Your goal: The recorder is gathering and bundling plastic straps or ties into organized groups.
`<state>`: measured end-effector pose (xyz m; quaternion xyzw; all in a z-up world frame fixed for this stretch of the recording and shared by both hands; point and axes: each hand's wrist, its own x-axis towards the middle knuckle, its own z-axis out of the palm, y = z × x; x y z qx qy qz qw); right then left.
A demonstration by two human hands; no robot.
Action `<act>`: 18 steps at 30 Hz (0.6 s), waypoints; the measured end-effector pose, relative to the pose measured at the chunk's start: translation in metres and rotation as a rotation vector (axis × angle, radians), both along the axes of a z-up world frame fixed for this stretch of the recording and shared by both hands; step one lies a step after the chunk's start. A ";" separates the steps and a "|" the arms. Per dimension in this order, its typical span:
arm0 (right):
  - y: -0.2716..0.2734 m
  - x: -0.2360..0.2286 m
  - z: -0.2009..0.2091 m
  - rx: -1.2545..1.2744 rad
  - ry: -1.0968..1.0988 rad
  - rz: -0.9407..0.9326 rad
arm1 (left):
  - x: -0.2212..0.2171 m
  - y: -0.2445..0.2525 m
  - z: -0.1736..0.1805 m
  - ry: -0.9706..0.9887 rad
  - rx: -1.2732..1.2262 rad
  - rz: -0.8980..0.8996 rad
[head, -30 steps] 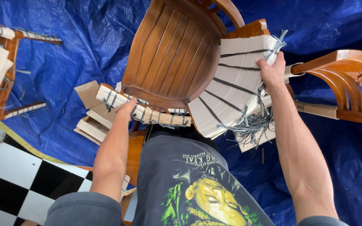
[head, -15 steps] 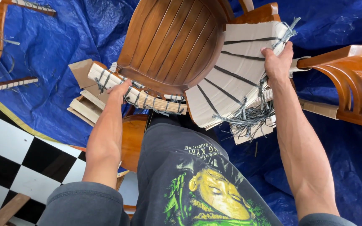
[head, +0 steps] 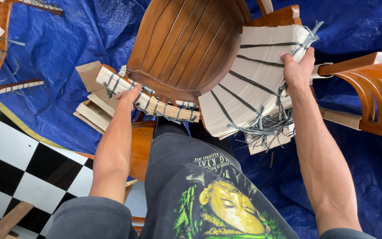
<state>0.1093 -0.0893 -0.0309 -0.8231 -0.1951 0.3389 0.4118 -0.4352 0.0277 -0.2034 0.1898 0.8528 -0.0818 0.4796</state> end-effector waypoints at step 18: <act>0.044 0.060 0.029 -0.116 -0.890 0.397 | -0.012 -0.038 0.021 -0.077 0.632 0.198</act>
